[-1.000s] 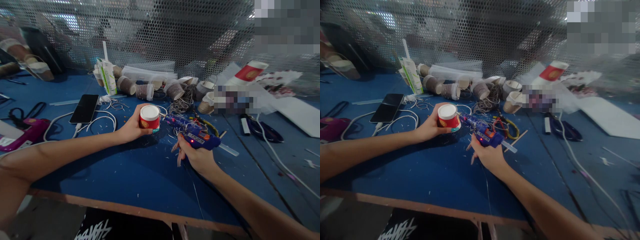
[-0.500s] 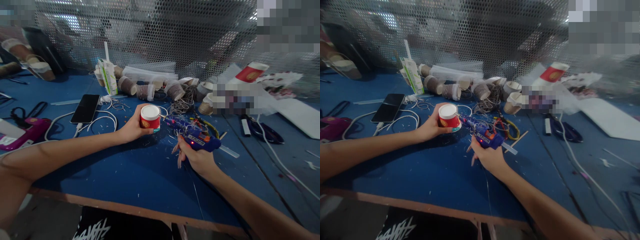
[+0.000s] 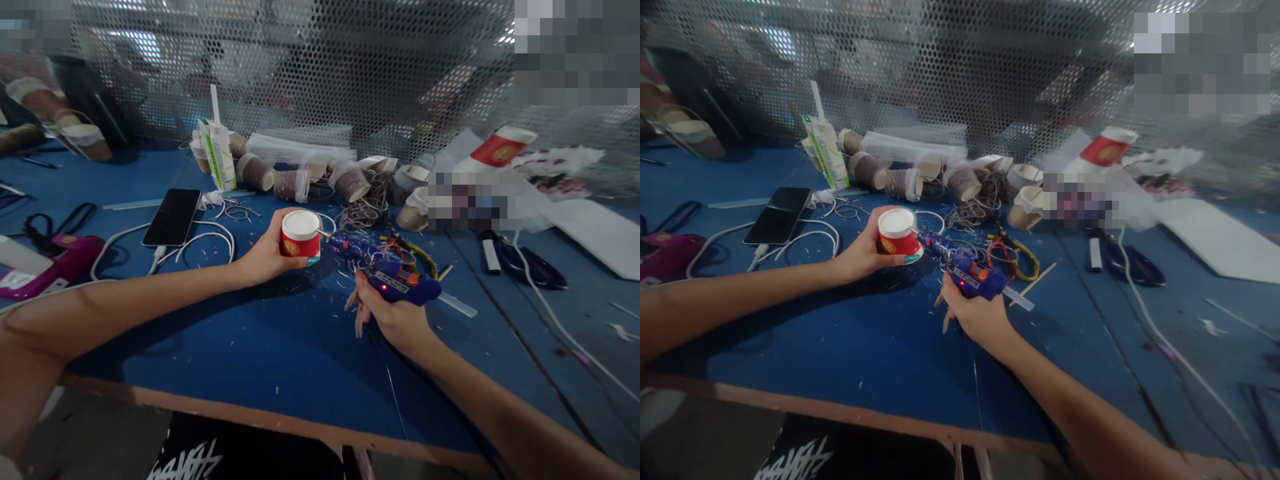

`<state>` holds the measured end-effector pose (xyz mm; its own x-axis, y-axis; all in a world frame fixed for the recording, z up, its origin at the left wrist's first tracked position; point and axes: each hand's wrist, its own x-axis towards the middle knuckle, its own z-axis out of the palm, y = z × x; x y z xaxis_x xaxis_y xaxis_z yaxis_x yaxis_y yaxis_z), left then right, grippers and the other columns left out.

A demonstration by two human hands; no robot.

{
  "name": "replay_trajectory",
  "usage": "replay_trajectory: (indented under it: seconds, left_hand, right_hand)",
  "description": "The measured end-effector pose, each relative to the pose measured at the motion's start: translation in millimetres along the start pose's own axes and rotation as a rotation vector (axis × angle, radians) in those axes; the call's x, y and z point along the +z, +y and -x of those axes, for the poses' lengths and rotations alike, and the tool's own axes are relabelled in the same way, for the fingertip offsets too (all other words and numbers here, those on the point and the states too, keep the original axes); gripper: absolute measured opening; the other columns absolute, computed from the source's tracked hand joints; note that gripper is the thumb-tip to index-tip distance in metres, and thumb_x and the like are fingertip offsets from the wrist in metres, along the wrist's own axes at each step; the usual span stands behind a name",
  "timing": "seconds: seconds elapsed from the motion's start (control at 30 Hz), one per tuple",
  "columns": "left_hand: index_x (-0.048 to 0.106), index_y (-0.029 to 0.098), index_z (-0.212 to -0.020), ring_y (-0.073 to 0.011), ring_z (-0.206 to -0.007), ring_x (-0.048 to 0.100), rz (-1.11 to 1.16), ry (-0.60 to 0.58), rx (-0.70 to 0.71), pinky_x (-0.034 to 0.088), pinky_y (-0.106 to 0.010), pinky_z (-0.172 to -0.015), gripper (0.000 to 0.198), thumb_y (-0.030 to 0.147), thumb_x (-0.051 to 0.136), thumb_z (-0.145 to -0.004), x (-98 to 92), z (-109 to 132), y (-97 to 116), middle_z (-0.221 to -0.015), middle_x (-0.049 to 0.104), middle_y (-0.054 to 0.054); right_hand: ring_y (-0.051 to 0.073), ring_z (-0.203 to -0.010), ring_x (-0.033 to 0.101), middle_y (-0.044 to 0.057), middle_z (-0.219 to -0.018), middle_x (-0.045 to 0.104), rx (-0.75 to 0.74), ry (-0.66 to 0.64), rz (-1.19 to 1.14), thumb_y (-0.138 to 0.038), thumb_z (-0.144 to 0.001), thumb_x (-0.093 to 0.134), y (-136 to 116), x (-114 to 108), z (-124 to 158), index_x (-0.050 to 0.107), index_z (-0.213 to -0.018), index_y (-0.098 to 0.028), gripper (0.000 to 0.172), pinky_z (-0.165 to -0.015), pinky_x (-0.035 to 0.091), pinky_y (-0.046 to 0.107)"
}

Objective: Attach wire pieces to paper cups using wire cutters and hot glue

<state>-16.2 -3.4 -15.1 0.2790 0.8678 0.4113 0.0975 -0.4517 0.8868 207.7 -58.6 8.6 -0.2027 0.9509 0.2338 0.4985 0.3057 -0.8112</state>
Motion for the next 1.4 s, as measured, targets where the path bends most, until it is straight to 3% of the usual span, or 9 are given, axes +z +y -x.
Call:
replay_trajectory:
  seconds: [0.37, 0.63, 0.93, 1.17, 1.4]
  left_hand:
    - [0.034, 0.024, -0.126, -0.0263, -0.117, 0.05, 0.011, -0.008, -0.019, 0.039, -0.048, -0.103, 0.074, 0.024, 0.074, -0.064, -0.2, 0.0, -1.6, -0.122, 0.052, -0.008]
    - [0.035, 0.024, -0.125, -0.0259, -0.117, 0.05, -0.006, 0.002, -0.015, 0.038, -0.047, -0.104, 0.073, 0.024, 0.074, -0.064, 0.1, 0.3, -1.3, -0.121, 0.053, -0.008]
    - [0.036, 0.023, -0.123, -0.0255, -0.115, 0.051, 0.006, 0.002, 0.001, 0.038, -0.047, -0.104, 0.071, 0.023, 0.073, -0.063, 0.8, -0.1, -2.4, -0.119, 0.054, -0.008]
    - [0.035, 0.025, -0.125, -0.0256, -0.116, 0.049, 0.019, 0.001, -0.009, 0.037, -0.047, -0.105, 0.074, 0.021, 0.072, -0.061, 0.7, -0.1, -0.9, -0.121, 0.049, -0.008]
    - [0.034, 0.026, -0.129, -0.0255, -0.117, 0.048, 0.031, 0.008, -0.003, 0.036, -0.047, -0.105, 0.079, 0.02, 0.072, -0.061, 1.6, 0.6, 1.1, -0.121, 0.048, -0.007]
  right_hand:
    - [0.014, -0.04, 0.057, -0.001, -0.038, 0.055, -0.006, -0.019, -0.004, -0.045, -0.085, 0.055, 0.8, -1.0, 1.3, 0.048, -0.037, -0.025, 0.053, -0.058, 0.057, 0.031]
    - [0.014, -0.044, 0.059, -0.001, -0.038, 0.056, -0.021, -0.026, 0.01, -0.042, -0.087, 0.053, 2.2, -1.3, 1.2, 0.048, -0.036, -0.025, 0.054, -0.069, 0.057, 0.032]
    - [0.014, -0.043, 0.059, 0.0, -0.037, 0.055, -0.01, -0.002, 0.013, -0.04, -0.086, 0.054, 1.0, -0.9, -1.6, 0.047, -0.036, -0.024, 0.053, -0.064, 0.057, 0.03]
    - [0.015, -0.035, 0.055, -0.001, -0.034, 0.051, 0.059, 0.03, -0.082, -0.045, -0.078, 0.06, -12.9, 2.9, -4.4, 0.045, -0.039, -0.024, 0.048, -0.045, 0.054, 0.029]
    - [0.015, -0.043, 0.059, 0.001, -0.036, 0.054, 0.048, 0.025, -0.018, -0.042, -0.084, 0.055, -2.9, 0.3, -4.7, 0.047, -0.035, -0.024, 0.053, -0.062, 0.057, 0.03]
